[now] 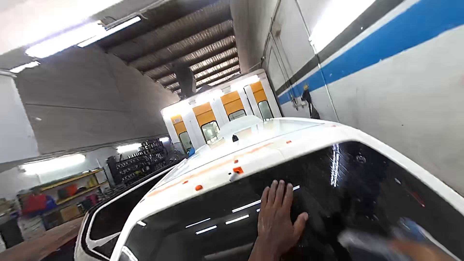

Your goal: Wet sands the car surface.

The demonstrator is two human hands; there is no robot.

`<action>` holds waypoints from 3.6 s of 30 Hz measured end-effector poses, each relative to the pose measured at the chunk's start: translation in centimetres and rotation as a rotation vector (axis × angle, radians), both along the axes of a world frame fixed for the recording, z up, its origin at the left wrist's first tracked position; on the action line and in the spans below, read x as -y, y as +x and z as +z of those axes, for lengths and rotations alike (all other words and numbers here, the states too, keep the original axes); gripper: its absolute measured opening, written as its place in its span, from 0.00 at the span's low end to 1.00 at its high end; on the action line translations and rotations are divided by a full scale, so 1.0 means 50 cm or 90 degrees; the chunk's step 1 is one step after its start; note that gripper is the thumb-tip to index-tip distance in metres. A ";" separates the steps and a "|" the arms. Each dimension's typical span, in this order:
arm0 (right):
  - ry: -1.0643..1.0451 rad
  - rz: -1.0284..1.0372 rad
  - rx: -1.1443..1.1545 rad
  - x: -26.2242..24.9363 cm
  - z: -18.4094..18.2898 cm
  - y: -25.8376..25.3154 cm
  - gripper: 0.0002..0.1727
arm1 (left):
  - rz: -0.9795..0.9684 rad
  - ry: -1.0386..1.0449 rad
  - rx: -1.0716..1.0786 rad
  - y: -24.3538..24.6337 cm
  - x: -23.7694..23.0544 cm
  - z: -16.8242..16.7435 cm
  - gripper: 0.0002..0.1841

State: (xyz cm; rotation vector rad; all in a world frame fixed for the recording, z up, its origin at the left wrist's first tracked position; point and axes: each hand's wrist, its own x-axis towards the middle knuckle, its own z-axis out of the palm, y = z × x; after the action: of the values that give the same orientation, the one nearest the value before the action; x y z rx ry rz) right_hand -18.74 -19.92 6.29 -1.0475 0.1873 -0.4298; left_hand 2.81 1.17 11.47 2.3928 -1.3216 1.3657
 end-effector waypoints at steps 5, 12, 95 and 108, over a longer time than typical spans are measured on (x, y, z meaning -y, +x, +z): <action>-0.036 -0.151 0.008 -0.191 0.440 0.297 0.14 | 0.085 0.098 -0.254 0.102 -0.032 0.208 0.49; -0.898 -0.348 -0.106 -0.210 0.542 0.521 0.17 | 0.055 0.130 -0.350 0.215 -0.208 0.297 0.42; -1.284 0.003 -0.156 -0.407 0.481 0.710 0.20 | 0.041 -0.186 0.044 0.356 -0.359 0.169 0.37; -1.221 0.035 -0.010 -0.418 0.481 0.721 0.21 | 0.030 -0.203 0.062 0.358 -0.361 0.166 0.36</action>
State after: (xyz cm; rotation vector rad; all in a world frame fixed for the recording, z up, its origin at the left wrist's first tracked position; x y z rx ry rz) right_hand 17.32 0.97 30.34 -2.9153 -0.3638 -0.4979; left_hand 20.74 19.22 19.77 2.1809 -0.9828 1.5867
